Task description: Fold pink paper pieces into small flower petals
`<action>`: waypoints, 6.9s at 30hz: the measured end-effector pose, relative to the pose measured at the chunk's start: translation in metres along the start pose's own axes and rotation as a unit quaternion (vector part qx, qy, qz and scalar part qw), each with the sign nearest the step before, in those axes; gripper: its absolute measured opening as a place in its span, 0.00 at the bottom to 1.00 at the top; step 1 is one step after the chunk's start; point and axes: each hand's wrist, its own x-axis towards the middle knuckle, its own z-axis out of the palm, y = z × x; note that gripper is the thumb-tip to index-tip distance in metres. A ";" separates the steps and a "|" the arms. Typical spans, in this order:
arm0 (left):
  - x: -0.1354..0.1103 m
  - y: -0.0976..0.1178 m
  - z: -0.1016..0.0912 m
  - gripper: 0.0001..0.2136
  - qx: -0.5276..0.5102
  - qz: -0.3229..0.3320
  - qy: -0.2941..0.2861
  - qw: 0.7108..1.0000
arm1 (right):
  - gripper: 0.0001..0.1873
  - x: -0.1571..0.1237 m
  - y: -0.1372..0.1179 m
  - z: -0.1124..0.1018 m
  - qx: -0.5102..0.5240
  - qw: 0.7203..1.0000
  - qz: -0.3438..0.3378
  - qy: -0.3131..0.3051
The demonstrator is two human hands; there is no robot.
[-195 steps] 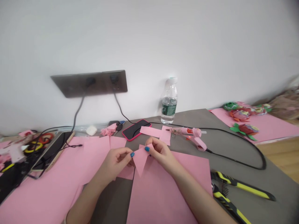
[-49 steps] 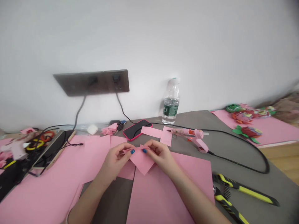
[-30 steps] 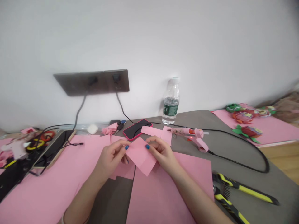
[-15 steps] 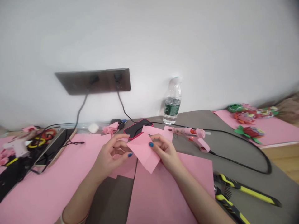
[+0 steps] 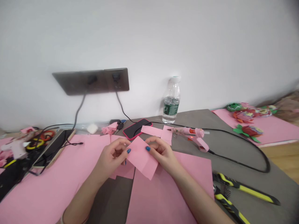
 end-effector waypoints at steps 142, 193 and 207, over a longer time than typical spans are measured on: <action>-0.011 -0.001 0.039 0.13 -0.012 -0.103 -0.073 0.992 | 0.17 -0.003 -0.011 0.006 -0.163 0.987 -0.012 0.000; -0.015 0.002 0.038 0.14 0.090 -0.046 -0.117 0.988 | 0.19 -0.004 -0.015 0.005 -0.101 0.994 -0.017 -0.035; -0.014 0.002 0.036 0.14 0.065 -0.075 -0.152 0.983 | 0.14 -0.003 -0.010 0.004 -0.069 0.997 -0.027 0.009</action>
